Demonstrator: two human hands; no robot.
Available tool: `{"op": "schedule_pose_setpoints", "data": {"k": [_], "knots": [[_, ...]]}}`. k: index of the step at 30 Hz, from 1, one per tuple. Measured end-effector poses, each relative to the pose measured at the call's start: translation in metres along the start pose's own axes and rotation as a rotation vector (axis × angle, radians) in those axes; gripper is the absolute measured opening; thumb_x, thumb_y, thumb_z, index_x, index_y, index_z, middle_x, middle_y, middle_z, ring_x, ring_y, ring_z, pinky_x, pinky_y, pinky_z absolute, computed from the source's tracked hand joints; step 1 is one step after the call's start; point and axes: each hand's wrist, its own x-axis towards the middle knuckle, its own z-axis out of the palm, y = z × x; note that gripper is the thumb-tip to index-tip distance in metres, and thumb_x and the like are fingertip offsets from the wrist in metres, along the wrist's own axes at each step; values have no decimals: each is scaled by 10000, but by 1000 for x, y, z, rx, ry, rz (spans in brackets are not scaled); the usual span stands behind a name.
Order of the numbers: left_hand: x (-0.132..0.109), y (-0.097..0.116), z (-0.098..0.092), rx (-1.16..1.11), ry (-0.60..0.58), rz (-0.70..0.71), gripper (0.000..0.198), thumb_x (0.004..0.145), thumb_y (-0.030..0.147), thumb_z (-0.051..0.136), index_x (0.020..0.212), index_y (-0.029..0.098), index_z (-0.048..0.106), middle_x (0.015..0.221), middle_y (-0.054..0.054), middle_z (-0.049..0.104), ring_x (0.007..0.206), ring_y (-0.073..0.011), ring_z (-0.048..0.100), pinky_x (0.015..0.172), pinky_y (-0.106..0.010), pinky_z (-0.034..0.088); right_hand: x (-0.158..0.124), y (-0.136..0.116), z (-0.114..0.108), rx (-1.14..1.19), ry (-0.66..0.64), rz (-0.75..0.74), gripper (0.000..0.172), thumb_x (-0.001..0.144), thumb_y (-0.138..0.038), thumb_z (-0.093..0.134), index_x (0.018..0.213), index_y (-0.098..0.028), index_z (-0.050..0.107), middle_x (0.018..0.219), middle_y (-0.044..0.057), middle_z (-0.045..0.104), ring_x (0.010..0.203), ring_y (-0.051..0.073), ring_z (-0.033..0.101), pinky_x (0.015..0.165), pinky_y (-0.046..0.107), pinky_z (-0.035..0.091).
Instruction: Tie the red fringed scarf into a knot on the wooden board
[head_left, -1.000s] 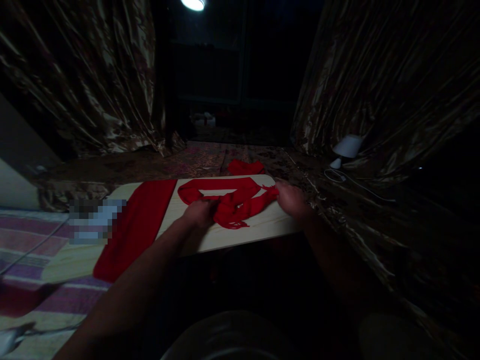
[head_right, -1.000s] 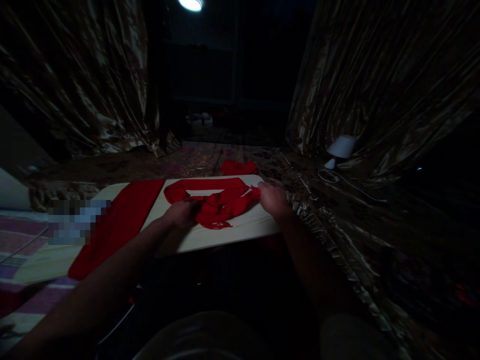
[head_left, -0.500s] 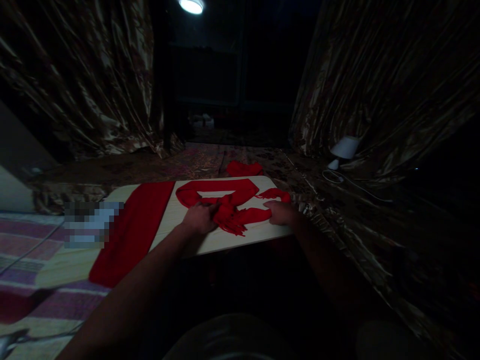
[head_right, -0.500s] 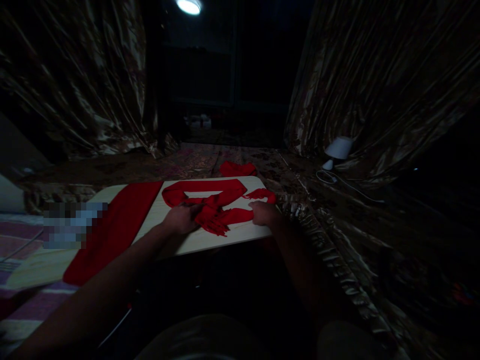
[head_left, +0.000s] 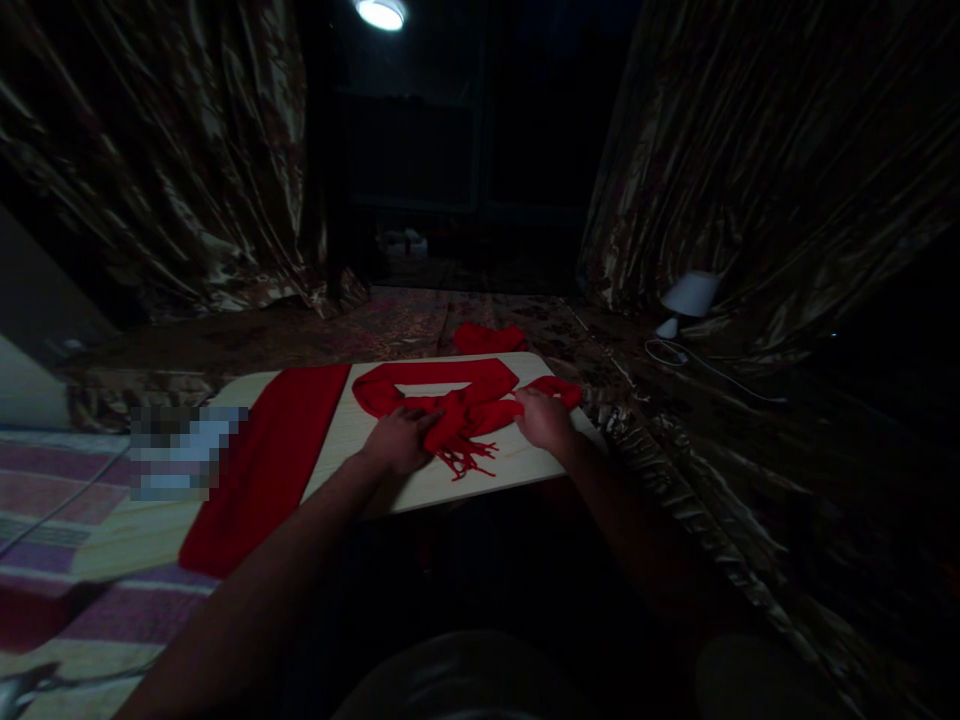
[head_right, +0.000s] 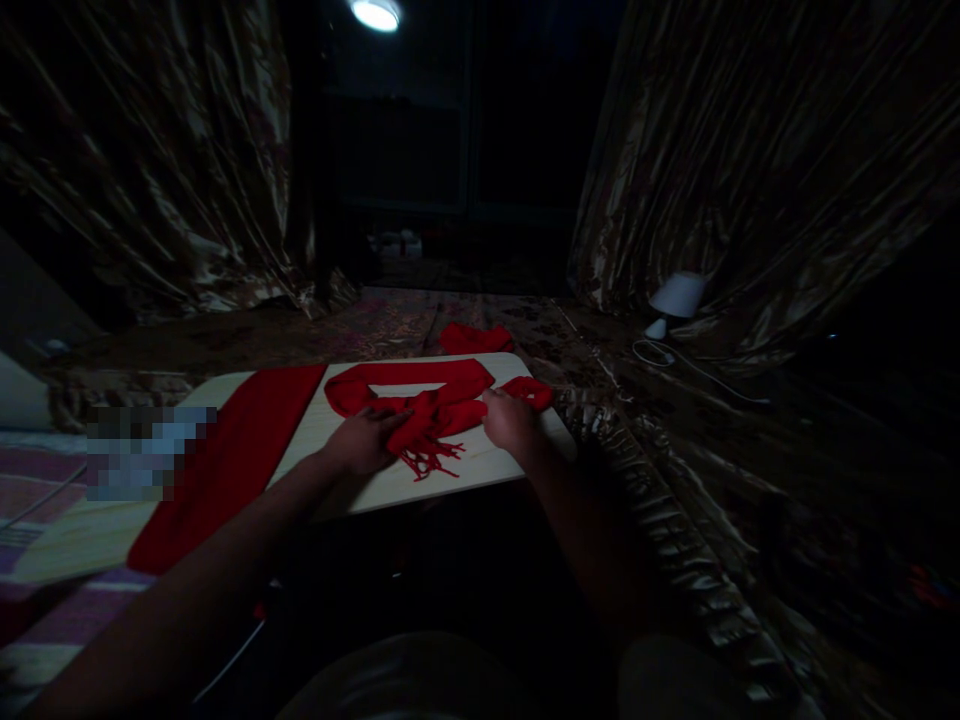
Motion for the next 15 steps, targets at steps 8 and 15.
{"op": "schedule_pose_setpoints", "data": {"k": [8, 15], "knots": [[1, 2, 1, -43, 67, -95, 455, 872, 248, 516, 1287, 143, 669, 1203, -156, 722, 1105, -323, 635, 937, -384, 492, 1, 8, 13, 87, 44, -96, 211, 866, -155, 568, 1062, -151, 645, 1105, 107, 678, 987, 203, 624, 851, 281, 452], [8, -14, 5, -460, 141, -343, 342, 866, 378, 575, 1108, 178, 713, 1055, -147, 754, 1003, -310, 705, 860, -353, 522, 9, 13, 29, 23, -73, -121, 252, 922, -303, 578, 1063, -120, 677, 1139, 156, 714, 1056, 242, 653, 938, 307, 458]]}}
